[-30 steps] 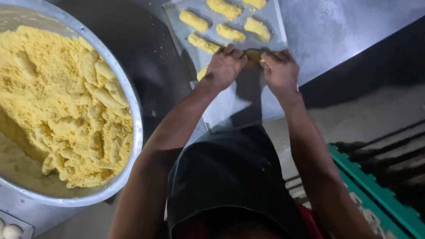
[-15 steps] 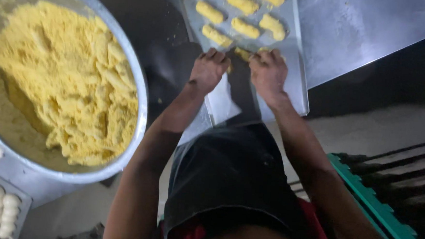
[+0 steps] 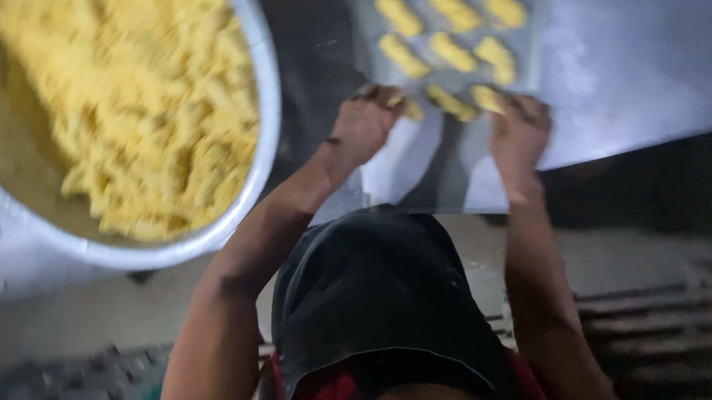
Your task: Shaping pieces of dough into rolls, coating them in flour/meal, and placing them on baking trays.
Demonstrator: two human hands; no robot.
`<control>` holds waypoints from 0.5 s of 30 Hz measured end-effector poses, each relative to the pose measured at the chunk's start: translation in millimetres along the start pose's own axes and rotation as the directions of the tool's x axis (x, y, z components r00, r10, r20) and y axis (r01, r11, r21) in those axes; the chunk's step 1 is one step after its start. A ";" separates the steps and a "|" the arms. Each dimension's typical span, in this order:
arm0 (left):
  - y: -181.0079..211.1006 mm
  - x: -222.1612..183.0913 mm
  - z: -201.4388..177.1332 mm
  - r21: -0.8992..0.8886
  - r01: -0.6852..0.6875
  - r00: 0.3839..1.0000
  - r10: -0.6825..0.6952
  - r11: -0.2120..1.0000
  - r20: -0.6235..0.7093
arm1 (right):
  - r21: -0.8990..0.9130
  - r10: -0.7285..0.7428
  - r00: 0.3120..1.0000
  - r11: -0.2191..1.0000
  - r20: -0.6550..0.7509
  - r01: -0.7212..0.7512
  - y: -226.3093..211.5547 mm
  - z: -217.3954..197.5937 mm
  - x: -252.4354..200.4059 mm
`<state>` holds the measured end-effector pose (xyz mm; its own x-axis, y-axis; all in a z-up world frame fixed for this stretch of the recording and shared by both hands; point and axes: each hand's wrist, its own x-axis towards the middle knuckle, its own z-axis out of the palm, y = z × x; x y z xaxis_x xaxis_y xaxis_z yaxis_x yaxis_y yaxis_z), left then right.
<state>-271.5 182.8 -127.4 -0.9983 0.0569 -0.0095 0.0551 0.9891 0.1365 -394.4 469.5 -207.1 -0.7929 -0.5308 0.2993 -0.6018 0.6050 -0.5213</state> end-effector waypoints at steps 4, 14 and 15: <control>-6.0 -49.6 -136.7 -0.173 -0.033 0.951 -0.022 0.984 -0.309 | 0.022 0.071 0.994 0.997 -0.082 -0.069 -7.5 -15.2 -5.6; -180.6 -261.5 -44.4 0.409 0.587 0.795 -0.593 0.699 -0.129 | 0.324 -0.330 0.944 0.895 0.020 0.306 -275.8 -13.8 99.5; -166.1 -263.0 -67.1 0.399 0.599 0.787 -0.603 0.694 -0.134 | 0.321 -0.344 0.939 0.892 0.026 0.318 -305.7 7.1 107.7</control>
<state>-19.3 -5.6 -81.1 -0.8210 -0.5694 0.0428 -0.5533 0.7748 -0.3059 -295.2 223.1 -21.2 -0.5346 -0.7220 0.4392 -0.7584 0.1807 -0.6262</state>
